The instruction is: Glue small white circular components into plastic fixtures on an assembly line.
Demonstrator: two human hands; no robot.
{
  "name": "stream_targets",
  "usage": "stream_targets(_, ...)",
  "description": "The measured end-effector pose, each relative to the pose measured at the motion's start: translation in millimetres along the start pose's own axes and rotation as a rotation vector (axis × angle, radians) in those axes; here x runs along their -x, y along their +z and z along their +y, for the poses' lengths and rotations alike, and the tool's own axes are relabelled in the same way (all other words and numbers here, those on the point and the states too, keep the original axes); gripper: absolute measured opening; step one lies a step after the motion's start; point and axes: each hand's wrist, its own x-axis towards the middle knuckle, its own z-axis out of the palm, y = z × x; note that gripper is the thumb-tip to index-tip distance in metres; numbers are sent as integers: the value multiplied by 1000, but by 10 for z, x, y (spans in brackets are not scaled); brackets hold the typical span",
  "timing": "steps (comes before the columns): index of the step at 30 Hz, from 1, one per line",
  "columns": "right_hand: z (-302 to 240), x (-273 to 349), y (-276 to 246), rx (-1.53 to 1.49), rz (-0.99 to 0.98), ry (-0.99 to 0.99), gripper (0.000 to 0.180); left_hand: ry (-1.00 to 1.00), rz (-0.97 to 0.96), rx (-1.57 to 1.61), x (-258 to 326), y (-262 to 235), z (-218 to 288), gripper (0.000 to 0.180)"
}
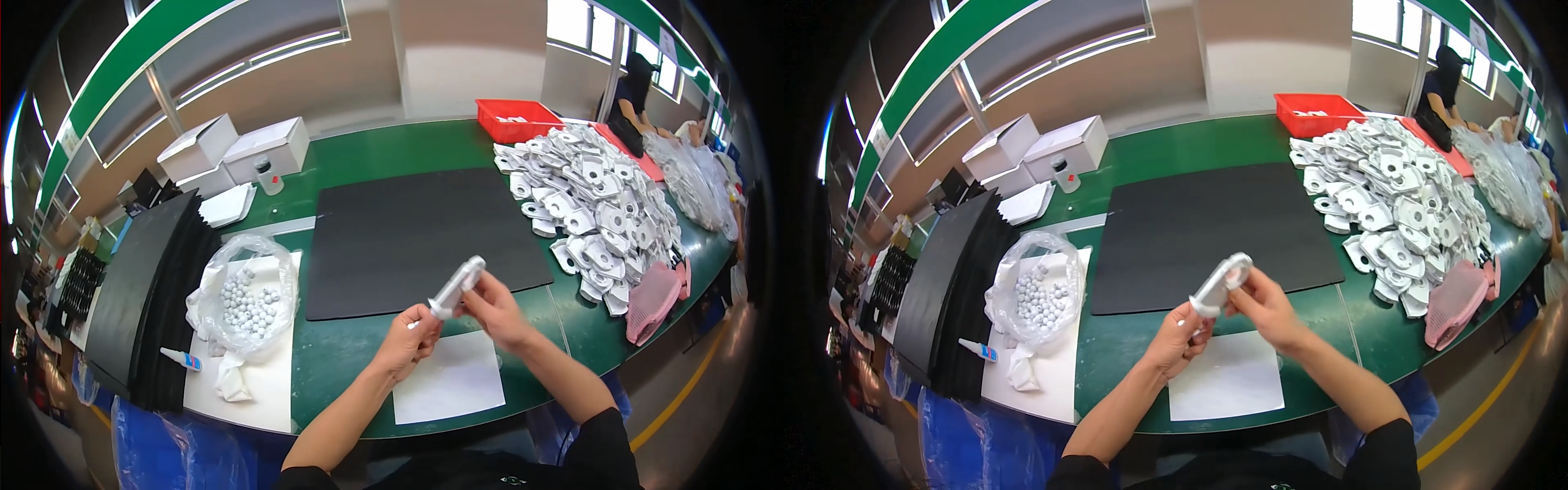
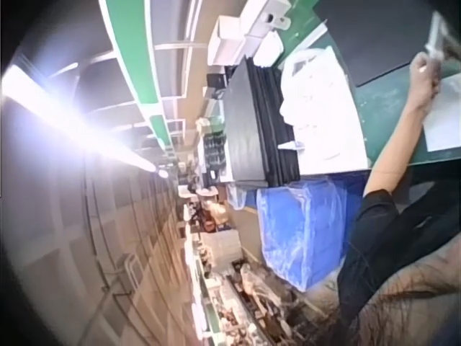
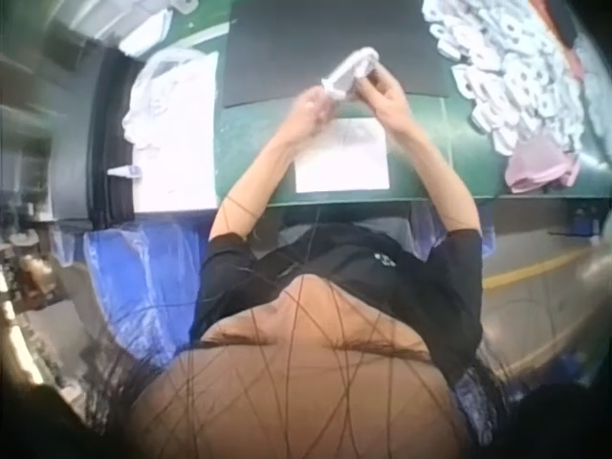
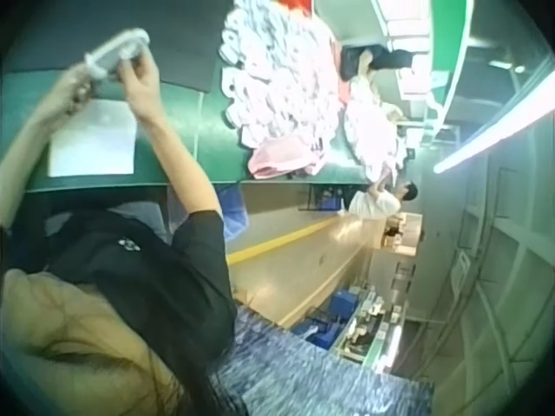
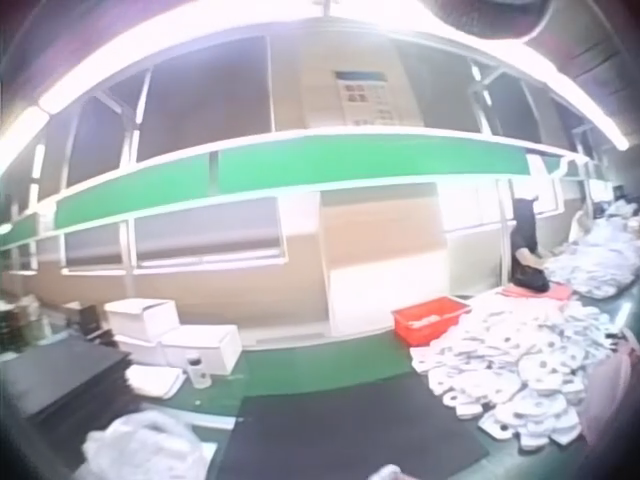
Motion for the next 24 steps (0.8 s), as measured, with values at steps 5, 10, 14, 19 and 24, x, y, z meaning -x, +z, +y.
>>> stream_targets(5,-5,-860,231,227,35,-31,29,77,67,279,-76,-62,41,42)
stream_targets(10,665,-1655,557,399,48,127,38,85,122,469,-157,-324,36,35)
stream_targets(14,935,-1978,706,319,46,300,32,77,174,567,-201,-374,-1,25)
stream_targets(19,994,-2132,819,461,93,250,31,77,216,582,-200,-401,2,21)
stream_targets(24,867,-2060,782,632,125,171,24,66,193,597,-238,-422,-13,19)
